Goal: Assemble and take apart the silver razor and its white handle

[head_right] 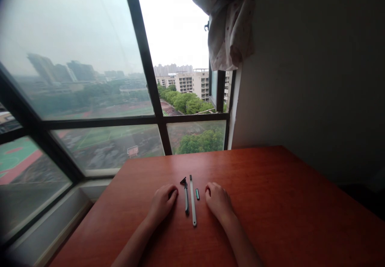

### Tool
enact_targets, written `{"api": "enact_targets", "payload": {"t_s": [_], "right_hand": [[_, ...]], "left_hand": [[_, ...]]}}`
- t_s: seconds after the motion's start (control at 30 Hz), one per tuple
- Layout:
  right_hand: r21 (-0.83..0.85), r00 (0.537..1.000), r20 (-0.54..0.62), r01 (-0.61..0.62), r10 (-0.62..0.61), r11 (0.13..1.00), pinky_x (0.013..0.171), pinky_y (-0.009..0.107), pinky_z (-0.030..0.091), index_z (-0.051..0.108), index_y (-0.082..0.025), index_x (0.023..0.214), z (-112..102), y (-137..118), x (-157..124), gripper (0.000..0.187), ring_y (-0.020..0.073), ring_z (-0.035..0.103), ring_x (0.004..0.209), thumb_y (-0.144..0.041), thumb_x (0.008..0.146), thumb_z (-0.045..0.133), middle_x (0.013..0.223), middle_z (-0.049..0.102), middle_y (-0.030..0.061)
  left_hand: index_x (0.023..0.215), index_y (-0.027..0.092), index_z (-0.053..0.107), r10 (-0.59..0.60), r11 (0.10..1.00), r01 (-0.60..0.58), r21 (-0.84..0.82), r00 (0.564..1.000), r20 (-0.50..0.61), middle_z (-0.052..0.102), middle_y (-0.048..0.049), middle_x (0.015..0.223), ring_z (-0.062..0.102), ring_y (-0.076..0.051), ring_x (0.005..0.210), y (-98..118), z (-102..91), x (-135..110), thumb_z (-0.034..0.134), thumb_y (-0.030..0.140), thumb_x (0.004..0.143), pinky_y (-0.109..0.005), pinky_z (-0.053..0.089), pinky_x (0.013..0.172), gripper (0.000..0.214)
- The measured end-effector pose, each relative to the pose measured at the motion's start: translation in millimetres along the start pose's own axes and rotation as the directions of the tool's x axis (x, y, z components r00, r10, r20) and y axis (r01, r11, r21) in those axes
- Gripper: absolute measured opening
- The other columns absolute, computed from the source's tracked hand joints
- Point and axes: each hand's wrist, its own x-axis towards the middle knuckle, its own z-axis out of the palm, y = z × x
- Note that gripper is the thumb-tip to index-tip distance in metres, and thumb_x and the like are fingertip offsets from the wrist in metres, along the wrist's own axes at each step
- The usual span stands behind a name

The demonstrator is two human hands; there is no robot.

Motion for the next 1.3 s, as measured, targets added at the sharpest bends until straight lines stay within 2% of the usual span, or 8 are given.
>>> {"api": "enact_targets", "payload": {"t_s": [1.3], "right_hand": [[-0.001, 0.999, 0.044, 0.001, -0.001, 1.0, 0.07, 0.022, 0.036, 0.066, -0.022, 0.084, -7.3, -6.5, -3.0, 0.02, 0.0163, 0.063, 0.086, -0.014, 0.087, 0.048, 0.09, 0.069, 0.0033]], "left_hand": [[0.081, 0.02, 0.064, -0.048, 0.999, 0.048, 0.002, 0.998, 0.042, 0.068, -0.0046, 0.086, 0.059, -0.02, 0.083, 8.1, -7.9, -0.1, 0.047, 0.02, 0.09, -0.027, 0.038, 0.073, 0.02]]}}
